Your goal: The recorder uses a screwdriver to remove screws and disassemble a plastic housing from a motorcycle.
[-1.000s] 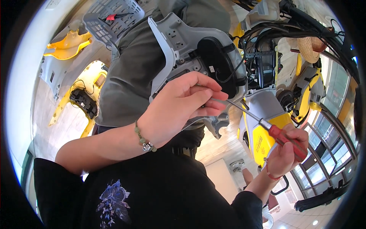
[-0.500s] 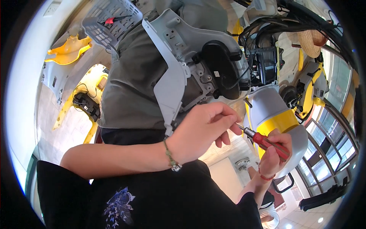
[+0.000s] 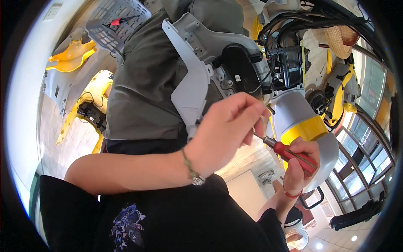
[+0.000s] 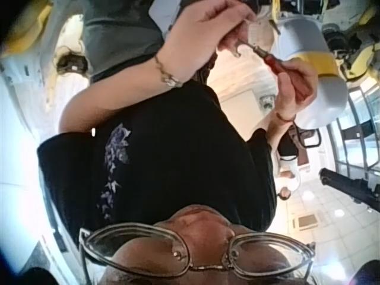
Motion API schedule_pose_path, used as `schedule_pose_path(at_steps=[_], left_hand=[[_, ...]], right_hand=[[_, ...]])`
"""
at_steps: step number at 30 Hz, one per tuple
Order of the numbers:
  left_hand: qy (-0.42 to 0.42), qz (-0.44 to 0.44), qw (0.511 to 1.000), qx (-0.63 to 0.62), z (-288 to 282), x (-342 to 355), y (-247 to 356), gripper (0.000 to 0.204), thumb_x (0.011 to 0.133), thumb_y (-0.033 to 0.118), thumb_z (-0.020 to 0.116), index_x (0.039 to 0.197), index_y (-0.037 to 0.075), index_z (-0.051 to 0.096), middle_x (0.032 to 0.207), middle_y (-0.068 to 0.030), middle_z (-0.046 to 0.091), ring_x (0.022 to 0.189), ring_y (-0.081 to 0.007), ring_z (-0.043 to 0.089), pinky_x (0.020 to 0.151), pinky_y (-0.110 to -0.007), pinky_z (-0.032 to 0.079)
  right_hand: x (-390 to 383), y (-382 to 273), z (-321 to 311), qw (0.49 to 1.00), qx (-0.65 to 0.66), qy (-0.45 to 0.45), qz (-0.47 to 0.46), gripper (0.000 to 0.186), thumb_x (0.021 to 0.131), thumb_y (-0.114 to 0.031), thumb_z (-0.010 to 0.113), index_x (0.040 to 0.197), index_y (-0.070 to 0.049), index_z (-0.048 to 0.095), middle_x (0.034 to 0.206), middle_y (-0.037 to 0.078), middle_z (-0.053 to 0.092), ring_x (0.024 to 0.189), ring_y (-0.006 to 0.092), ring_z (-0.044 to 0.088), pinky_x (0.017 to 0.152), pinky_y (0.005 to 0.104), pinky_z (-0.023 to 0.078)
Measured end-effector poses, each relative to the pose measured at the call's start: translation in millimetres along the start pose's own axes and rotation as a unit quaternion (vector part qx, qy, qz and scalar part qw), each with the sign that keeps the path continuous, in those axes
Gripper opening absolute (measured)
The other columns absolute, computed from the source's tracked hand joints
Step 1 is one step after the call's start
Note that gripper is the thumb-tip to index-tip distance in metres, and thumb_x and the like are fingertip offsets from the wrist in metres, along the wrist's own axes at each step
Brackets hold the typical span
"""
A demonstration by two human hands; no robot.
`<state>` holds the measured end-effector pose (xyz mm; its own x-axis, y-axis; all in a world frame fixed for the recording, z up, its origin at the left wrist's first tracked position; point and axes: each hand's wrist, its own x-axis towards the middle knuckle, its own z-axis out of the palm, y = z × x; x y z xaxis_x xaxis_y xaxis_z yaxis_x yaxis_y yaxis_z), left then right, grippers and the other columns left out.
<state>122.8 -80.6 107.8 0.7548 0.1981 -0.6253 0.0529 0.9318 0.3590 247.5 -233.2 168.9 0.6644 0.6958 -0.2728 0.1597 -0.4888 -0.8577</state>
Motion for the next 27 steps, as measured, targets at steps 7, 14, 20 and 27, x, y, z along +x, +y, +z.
schedule_pose_path(at_steps=[7,14,20,27], left_hand=[[0.076,-0.067,0.995,-0.013,-24.5,-18.0,18.9,0.02,0.095,0.023,0.046,0.089,0.004,0.052,0.059,0.0027,0.041,0.049,-0.0047,0.034,0.045,-0.019,0.027],[-0.02,0.032,0.995,0.091,-13.2,-14.1,70.8,0.023,0.091,0.028,0.054,0.082,0.008,0.049,0.057,0.0054,0.038,0.045,-0.0031,0.031,0.041,-0.019,0.023],[-0.024,0.075,0.937,0.339,-28.9,28.5,84.0,0.025,0.087,0.029,0.061,0.079,0.007,0.052,0.059,0.0075,0.039,0.048,0.0004,0.031,0.043,-0.017,0.023],[-0.137,0.206,0.79,0.561,-48.1,61.2,87.9,0.023,0.084,0.022,0.061,0.084,-0.001,0.061,0.072,-0.0033,0.059,0.065,-0.0091,0.054,0.061,-0.023,0.043]], right_hand=[[9.8,-21.3,15.7,0.978,-0.131,-0.086,-0.138,0.026,0.051,-0.008,0.068,0.076,-0.006,0.06,0.065,0.007,0.053,0.054,0.0198,0.045,0.054,0.0285,0.035],[14.0,-23.9,30.1,0.978,-0.111,-0.107,-0.144,0.029,0.05,-0.008,0.069,0.077,-0.008,0.061,0.062,0.005,0.053,0.051,0.0201,0.045,0.052,0.029,0.035],[12.3,-25.3,34.3,0.983,-0.068,-0.1,-0.135,0.028,0.052,-0.007,0.07,0.079,-0.007,0.061,0.061,0.005,0.053,0.051,0.0194,0.046,0.051,0.0289,0.035],[10.9,-26.9,31.8,0.987,-0.055,-0.1,-0.113,0.029,0.051,-0.006,0.069,0.079,-0.005,0.061,0.064,0.006,0.055,0.052,0.0184,0.047,0.052,0.0282,0.036]])
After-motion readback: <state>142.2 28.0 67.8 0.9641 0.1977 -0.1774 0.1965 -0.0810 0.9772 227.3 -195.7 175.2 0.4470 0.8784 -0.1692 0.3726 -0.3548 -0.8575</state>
